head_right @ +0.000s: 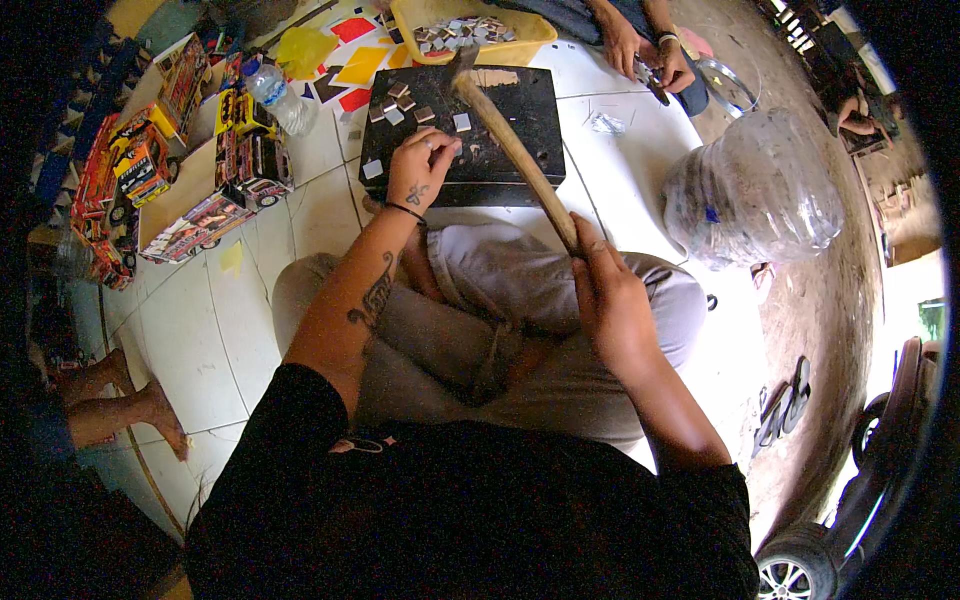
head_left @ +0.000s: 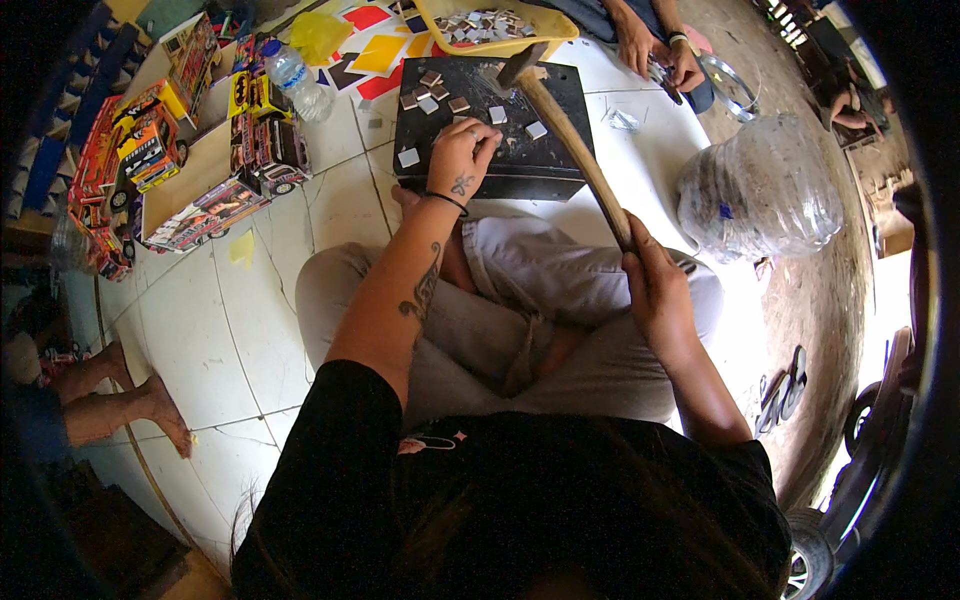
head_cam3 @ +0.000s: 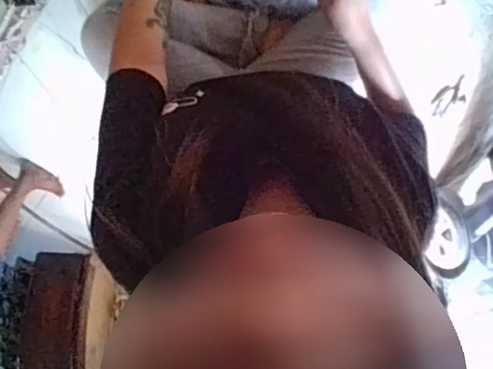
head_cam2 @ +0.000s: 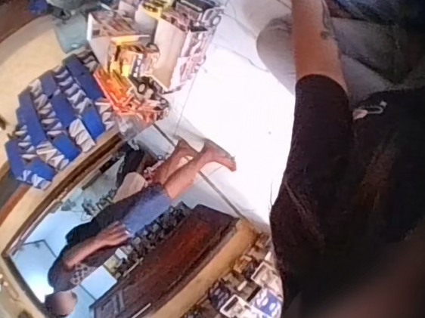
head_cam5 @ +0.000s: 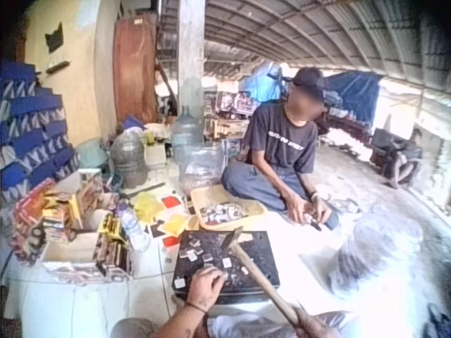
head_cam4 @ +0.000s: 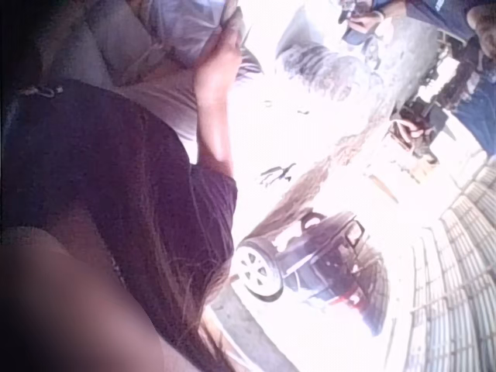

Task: The person sits on the floor and repeatedly places small rectangular blocks on a black surface, then strikes them with a wooden stick to break them into smaller pieces. The person continues this cycle throughout the clip.

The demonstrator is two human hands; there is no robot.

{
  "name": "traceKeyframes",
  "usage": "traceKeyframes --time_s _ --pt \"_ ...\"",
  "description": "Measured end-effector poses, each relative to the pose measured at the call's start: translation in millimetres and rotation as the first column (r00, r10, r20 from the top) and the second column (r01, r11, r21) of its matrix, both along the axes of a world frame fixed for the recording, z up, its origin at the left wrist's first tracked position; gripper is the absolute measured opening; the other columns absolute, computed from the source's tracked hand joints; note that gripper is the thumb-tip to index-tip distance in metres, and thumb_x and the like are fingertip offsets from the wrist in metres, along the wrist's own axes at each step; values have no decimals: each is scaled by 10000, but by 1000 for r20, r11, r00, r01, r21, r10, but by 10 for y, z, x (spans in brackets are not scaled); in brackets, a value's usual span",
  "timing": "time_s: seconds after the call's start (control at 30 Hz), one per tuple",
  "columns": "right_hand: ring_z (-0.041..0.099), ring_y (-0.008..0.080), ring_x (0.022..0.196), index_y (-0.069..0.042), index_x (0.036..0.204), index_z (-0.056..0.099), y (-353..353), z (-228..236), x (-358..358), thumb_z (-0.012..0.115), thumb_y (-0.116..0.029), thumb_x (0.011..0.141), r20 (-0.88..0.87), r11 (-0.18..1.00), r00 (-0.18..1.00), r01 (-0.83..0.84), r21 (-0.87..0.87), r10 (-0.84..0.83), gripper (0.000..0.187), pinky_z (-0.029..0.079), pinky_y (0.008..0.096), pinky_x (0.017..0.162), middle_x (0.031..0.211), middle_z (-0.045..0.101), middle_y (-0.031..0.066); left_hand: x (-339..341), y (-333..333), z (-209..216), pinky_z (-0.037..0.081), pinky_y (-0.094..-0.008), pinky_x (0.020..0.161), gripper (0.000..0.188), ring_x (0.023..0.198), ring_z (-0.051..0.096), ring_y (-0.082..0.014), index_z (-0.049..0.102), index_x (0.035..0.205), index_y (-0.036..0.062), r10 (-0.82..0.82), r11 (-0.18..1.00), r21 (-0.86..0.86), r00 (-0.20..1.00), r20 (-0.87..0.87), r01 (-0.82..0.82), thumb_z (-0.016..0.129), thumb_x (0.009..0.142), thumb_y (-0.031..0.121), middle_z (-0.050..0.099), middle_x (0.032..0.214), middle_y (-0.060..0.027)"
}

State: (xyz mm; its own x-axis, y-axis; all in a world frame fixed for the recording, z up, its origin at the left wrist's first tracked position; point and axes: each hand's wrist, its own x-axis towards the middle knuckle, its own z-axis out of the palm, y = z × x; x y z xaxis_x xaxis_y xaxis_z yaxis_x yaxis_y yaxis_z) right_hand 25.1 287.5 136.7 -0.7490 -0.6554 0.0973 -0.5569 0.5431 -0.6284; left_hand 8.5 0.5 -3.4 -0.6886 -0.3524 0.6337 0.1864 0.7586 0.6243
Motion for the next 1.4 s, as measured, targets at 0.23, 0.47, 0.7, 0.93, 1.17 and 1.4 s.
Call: traceKeyframes --time_s 0.23,0.47,0.7,0.93,1.17,1.4 --pt "592 406 995 -42 1304 462 26 -62 -26 499 -45 910 29 1000 1000 10 -3 -10 396 483 413 810 1085 591 263 -2 18 -2 464 -383 682 99 727 591 -312 632 762 25 -17 995 95 1000 24 15 652 803 114 612 758 -108" --pt "603 399 980 -39 1309 458 40 -75 -32 510 -43 905 -10 1000 1000 14 -2 -14 407 483 403 809 1078 596 260 18 35 7 467 -380 692 101 738 595 -307 641 776 22 -13 992 126 999 44 7 654 803 119 622 772 -106" --pt "606 388 980 -36 1304 466 39 -142 -25 511 -31 905 3 998 999 45 -50 -45 401 483 390 818 1054 600 264 11 33 -21 472 -373 716 111 772 602 -305 655 799 25 -13 992 128 999 47 6 650 811 135 635 804 -104" --pt "609 406 950 -51 1309 473 57 -145 -62 523 -43 904 -14 999 1000 9 -39 -10 408 485 400 790 1029 601 265 4 29 -32 469 -375 717 100 784 596 -305 656 806 37 -3 993 117 1000 16 1 648 815 136 637 816 -93" --pt "589 413 978 -59 1317 459 36 -205 -37 510 -52 911 -8 999 1000 -1 -33 1 409 480 410 800 1064 590 263 8 19 -39 473 -361 682 95 747 598 -292 656 822 29 -2 997 76 1000 18 1 652 816 124 634 813 -105" --pt "606 405 922 -59 1333 442 -4 -446 -423 501 -87 928 -103 993 994 37 -115 -49 410 481 397 802 1050 604 244 43 19 3 501 -316 643 118 736 630 -253 677 883 23 -3 999 39 1000 21 2 657 830 127 648 859 -107"
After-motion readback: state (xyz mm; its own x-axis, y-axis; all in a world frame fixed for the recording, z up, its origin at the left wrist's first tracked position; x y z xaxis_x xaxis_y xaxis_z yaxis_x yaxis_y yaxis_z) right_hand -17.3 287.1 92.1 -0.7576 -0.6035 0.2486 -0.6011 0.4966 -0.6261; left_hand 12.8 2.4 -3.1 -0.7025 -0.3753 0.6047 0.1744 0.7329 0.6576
